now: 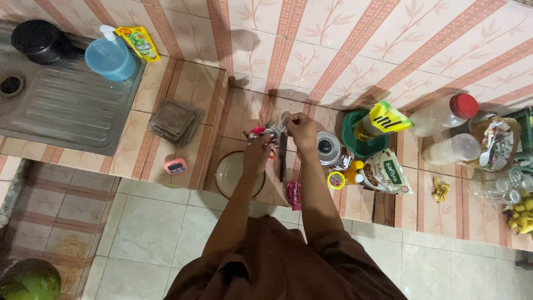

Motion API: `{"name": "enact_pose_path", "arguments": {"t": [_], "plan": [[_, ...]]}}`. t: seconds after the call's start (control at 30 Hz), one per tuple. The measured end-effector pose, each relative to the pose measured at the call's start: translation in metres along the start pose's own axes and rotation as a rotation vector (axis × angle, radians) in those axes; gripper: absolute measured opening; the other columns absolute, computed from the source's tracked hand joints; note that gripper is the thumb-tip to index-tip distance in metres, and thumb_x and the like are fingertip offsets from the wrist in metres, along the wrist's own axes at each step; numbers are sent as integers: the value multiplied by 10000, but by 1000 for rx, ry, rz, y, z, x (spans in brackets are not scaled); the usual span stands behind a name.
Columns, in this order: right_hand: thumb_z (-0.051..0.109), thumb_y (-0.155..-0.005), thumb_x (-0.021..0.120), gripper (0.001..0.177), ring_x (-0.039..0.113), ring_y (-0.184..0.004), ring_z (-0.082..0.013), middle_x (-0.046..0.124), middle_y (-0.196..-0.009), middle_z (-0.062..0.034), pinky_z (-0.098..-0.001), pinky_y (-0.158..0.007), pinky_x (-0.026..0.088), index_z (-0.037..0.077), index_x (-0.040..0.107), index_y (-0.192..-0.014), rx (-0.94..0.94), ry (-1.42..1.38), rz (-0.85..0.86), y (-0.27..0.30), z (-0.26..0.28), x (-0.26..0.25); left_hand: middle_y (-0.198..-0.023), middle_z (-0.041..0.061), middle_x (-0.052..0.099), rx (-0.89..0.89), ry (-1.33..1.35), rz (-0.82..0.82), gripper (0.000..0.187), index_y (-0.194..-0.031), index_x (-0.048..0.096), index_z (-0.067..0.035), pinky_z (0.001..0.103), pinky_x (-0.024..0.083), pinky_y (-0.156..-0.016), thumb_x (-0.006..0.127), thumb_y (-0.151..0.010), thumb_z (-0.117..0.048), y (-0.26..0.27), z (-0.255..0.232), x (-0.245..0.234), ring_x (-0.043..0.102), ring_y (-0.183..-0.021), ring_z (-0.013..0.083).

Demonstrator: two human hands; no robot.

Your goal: Wiping silverware and placing it on a set table.

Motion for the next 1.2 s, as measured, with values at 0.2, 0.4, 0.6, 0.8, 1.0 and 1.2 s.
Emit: {"name": "enact_pose_path", "arguments": {"t": [0.2,0.4,0.6,0.8,1.0,1.2], "plan": [[36,-905,692,116,686,-663,-139,732,-834,-80,-240,-554,517,-47,677,-985,12,-140,106,-12,-28,15,-1066,131,729,27,-506,-65,281,-1223,700,-113,418,538,-772,642,-978,-238,11,-4,-13,703,-920,326],[100,-962,714,168,602,-665,-140,683,-807,-81,-262,-565,474,-61,733,-1005,1,-70,-7,-72,-138,-7,-883,130,764,-281,112,-47,268,-1179,687,28,345,607,-675,581,-1015,-156,7,55,-29,783,-752,202],[263,-851,767,323,745,-892,-255,783,-994,-140,-372,-792,560,32,771,-1078,-88,613,-217,-79,-149,-7,-892,132,744,-545,573,-36,256,-1153,665,55,305,589,-609,620,-998,-144,-3,117,-25,737,-702,204],[326,-891,748,373,745,-997,-272,764,-1073,-152,-374,-882,557,59,733,-1150,-82,637,-140,-119,-216,-2,-896,138,746,-493,535,11,258,-1119,689,81,288,568,-608,636,-1001,-143,-10,127,-39,745,-730,200],[279,-857,709,269,735,-943,-300,771,-1020,-155,-408,-841,543,93,784,-1037,239,682,-144,-73,-136,19,-885,127,744,-532,391,16,232,-1103,717,38,285,571,-604,633,-1007,-155,-9,93,-52,743,-740,179],[236,-904,704,237,730,-844,-343,753,-909,-179,-447,-762,564,24,723,-1010,-206,682,-310,-66,-91,9,-887,133,734,-508,541,-11,224,-1110,672,68,303,537,-593,618,-995,-116,-11,131,-40,748,-743,212]]}}
Point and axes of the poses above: each hand's wrist, its own y-axis away from the middle knuckle, its own x-axis out of the palm, z = x × y, the point moved 9 cm from there along -y, towards the middle knuckle
